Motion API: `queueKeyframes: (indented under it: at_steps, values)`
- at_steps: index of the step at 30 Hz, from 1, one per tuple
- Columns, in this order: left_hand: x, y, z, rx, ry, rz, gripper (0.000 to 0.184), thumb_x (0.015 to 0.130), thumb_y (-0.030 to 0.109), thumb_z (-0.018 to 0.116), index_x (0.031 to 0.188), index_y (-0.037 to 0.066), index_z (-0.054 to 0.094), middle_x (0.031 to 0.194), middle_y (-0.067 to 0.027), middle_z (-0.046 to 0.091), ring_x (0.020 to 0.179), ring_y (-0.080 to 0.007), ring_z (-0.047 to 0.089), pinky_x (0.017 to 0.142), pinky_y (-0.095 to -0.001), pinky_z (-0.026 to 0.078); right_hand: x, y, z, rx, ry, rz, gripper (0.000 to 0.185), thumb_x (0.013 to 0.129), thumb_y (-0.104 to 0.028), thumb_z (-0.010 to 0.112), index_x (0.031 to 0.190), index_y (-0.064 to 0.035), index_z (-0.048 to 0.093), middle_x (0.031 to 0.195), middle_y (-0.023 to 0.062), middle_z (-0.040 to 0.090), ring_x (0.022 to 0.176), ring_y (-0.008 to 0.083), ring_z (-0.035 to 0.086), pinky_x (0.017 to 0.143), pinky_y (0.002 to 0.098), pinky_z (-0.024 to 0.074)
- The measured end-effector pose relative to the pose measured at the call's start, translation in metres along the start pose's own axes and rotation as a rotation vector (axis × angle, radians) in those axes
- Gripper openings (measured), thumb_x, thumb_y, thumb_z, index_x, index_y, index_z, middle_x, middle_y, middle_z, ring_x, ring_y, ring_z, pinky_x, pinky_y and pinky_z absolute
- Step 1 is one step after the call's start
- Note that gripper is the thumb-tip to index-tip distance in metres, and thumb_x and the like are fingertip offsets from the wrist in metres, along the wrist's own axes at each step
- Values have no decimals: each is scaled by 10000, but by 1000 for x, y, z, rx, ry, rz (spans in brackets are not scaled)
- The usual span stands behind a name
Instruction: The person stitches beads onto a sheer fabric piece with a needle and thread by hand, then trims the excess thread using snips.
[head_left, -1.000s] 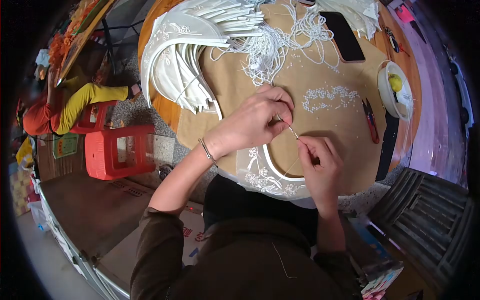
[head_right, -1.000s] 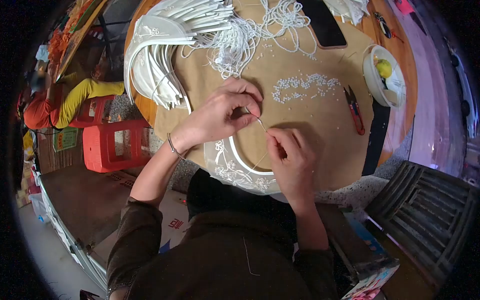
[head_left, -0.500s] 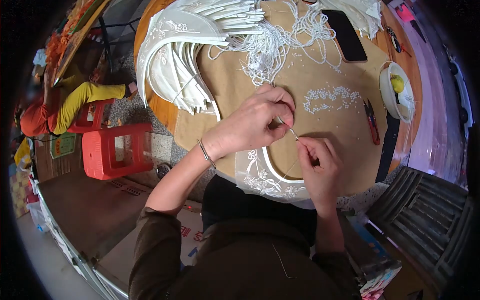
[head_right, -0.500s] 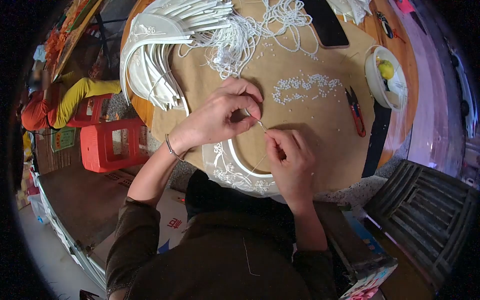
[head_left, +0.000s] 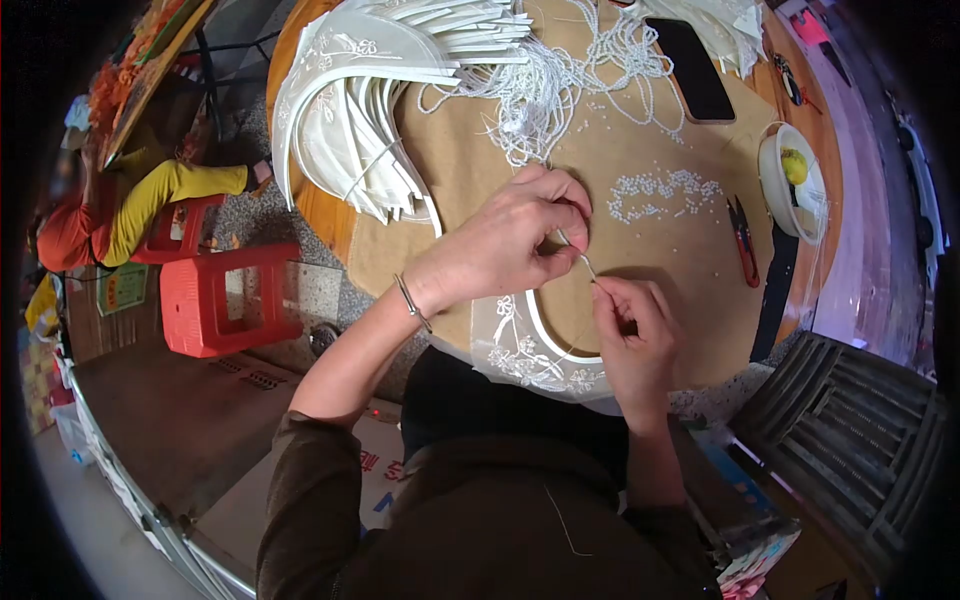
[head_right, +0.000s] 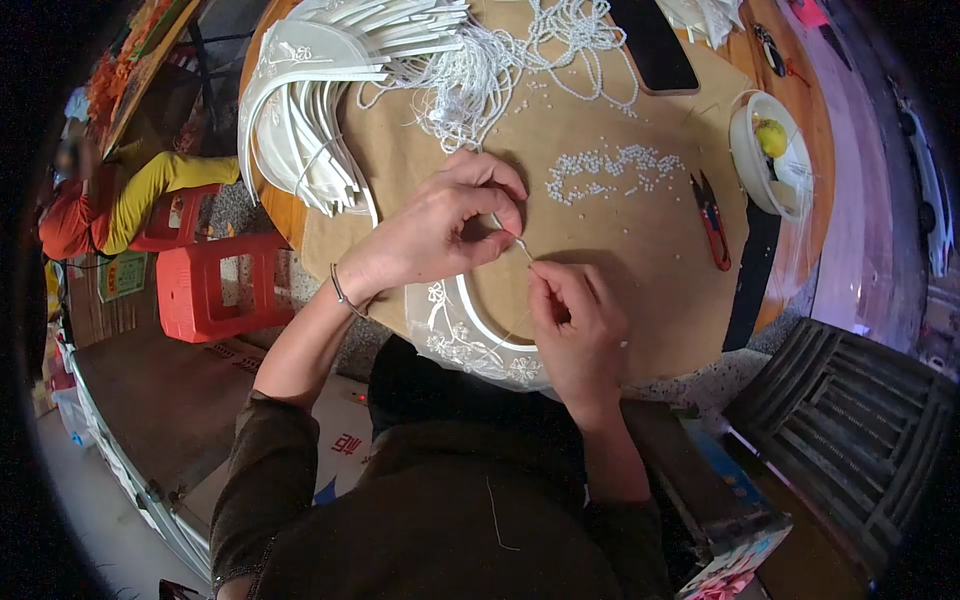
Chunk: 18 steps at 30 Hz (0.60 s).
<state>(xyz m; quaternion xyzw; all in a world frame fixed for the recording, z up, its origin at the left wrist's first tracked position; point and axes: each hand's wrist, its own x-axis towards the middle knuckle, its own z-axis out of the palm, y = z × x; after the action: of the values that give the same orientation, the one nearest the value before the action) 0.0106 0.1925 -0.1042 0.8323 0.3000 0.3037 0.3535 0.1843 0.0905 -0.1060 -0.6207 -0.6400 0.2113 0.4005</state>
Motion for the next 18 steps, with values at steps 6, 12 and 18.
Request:
queueKeyframes:
  at_steps: [6,12,18]
  values:
    - [-2,-2,0,-8,4,17,120,684,3,704,780,39,643,1006,-63,578,971,-249,510,838,-323,434,0,-2,1,-19,0,15,132,795,7,668,913,-49,653,761,58,600,590,142,581,547,275,476]
    - [-2,-2,1,-17,13,23,120,682,1,701,782,36,643,1008,-65,579,978,-249,512,819,-319,447,-1,-1,2,-33,2,-4,128,791,7,671,902,-53,653,749,56,597,589,145,580,546,279,475]
    - [-1,-3,0,-4,10,26,112,687,3,698,782,35,649,1010,-63,580,982,-247,515,798,-312,461,0,-1,3,-37,1,13,126,791,11,670,898,-52,651,749,60,589,585,145,573,547,278,469]
